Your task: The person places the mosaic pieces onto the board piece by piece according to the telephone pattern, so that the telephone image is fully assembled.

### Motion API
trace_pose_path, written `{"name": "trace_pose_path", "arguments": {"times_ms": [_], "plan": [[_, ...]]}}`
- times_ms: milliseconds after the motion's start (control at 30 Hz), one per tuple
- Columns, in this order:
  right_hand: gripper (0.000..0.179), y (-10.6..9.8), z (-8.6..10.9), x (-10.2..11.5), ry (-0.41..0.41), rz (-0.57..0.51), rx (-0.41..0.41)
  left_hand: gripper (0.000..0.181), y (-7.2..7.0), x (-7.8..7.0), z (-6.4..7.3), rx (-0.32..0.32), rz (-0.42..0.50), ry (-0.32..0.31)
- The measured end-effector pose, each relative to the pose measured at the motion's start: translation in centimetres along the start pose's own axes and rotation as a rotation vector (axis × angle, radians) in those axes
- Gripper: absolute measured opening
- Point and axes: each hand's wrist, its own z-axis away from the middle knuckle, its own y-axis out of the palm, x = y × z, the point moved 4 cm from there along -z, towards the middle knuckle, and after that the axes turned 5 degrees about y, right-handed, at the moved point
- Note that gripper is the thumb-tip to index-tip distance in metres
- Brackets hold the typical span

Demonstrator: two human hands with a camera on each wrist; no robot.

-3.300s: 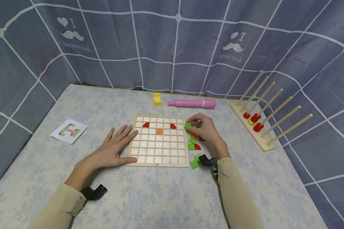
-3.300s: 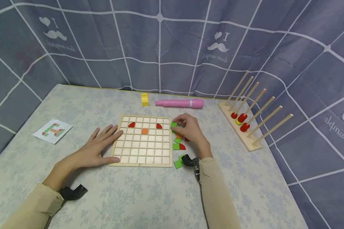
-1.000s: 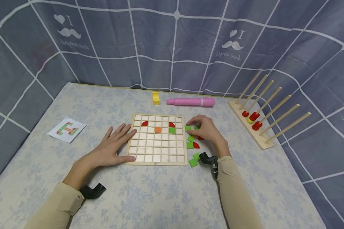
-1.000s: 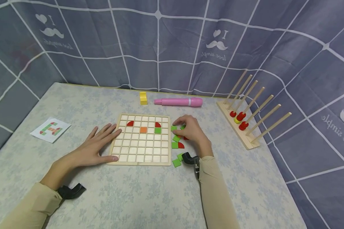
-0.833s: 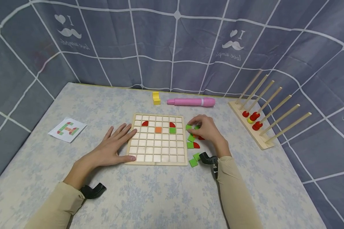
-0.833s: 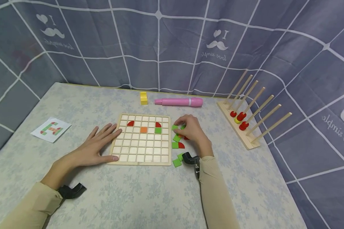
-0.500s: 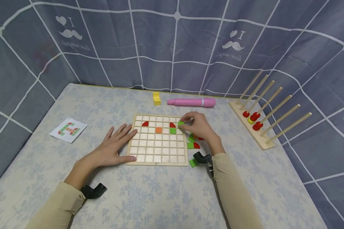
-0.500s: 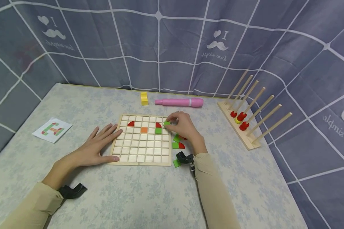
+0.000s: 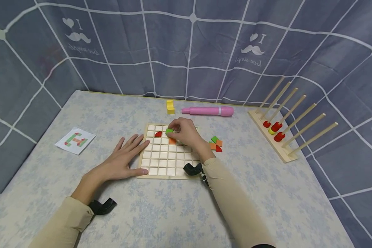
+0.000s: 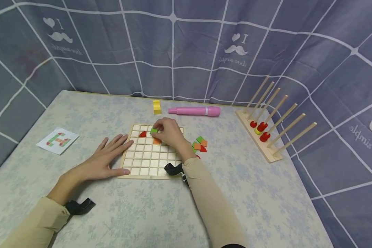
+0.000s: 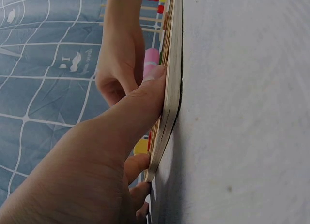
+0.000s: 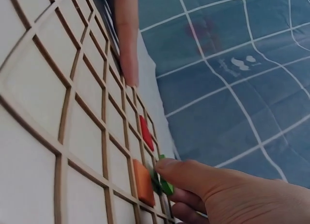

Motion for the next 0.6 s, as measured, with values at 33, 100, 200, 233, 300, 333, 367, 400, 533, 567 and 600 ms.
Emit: {"name": "trace_pose_path", "arguments": {"times_ms": [33,100,200,233,300,333,367,400,533,567,600], "plan": [[0.019,0.2,-0.1,0.1,0.003,0.008,0.001,0.102,0.0,0.0,0.0,0.000,0.002,0.000],[0.020,0.6,-0.2,0.3,0.003,0.021,0.004,0.103,0.0,0.0,0.0,0.000,0.004,-0.002],[0.020,1.0,-0.2,0.4,0.002,0.037,0.006,0.103,0.0,0.0,0.0,0.013,0.001,-0.005],[0.020,1.1,-0.2,0.4,0.000,0.041,0.009,0.103,-0.1,0.0,0.0,0.018,0.000,-0.007],[0.020,1.2,-0.2,0.6,-0.004,0.048,0.013,0.103,-0.1,0.0,-0.1,0.024,-0.002,-0.012],[0.021,1.3,-0.2,0.7,-0.005,0.055,0.016,0.103,-0.1,-0.1,-0.1,0.027,-0.002,-0.013],[0.021,1.4,-0.2,0.7,-0.006,0.063,0.018,0.103,-0.1,-0.1,-0.1,0.029,-0.003,-0.015],[0.021,1.4,-0.2,0.8,-0.007,0.070,0.020,0.103,-0.1,-0.1,-0.1,0.030,-0.003,-0.016],[0.021,1.5,0.0,1.0,-0.011,0.099,0.016,0.103,-0.1,-0.1,-0.1,0.022,-0.001,-0.013],[0.021,1.4,0.0,1.1,-0.012,0.105,0.012,0.103,-0.1,-0.1,-0.1,0.020,-0.003,-0.013],[0.020,1.4,0.0,1.1,-0.013,0.110,0.008,0.103,0.0,-0.1,-0.1,0.015,-0.003,-0.011]]}}
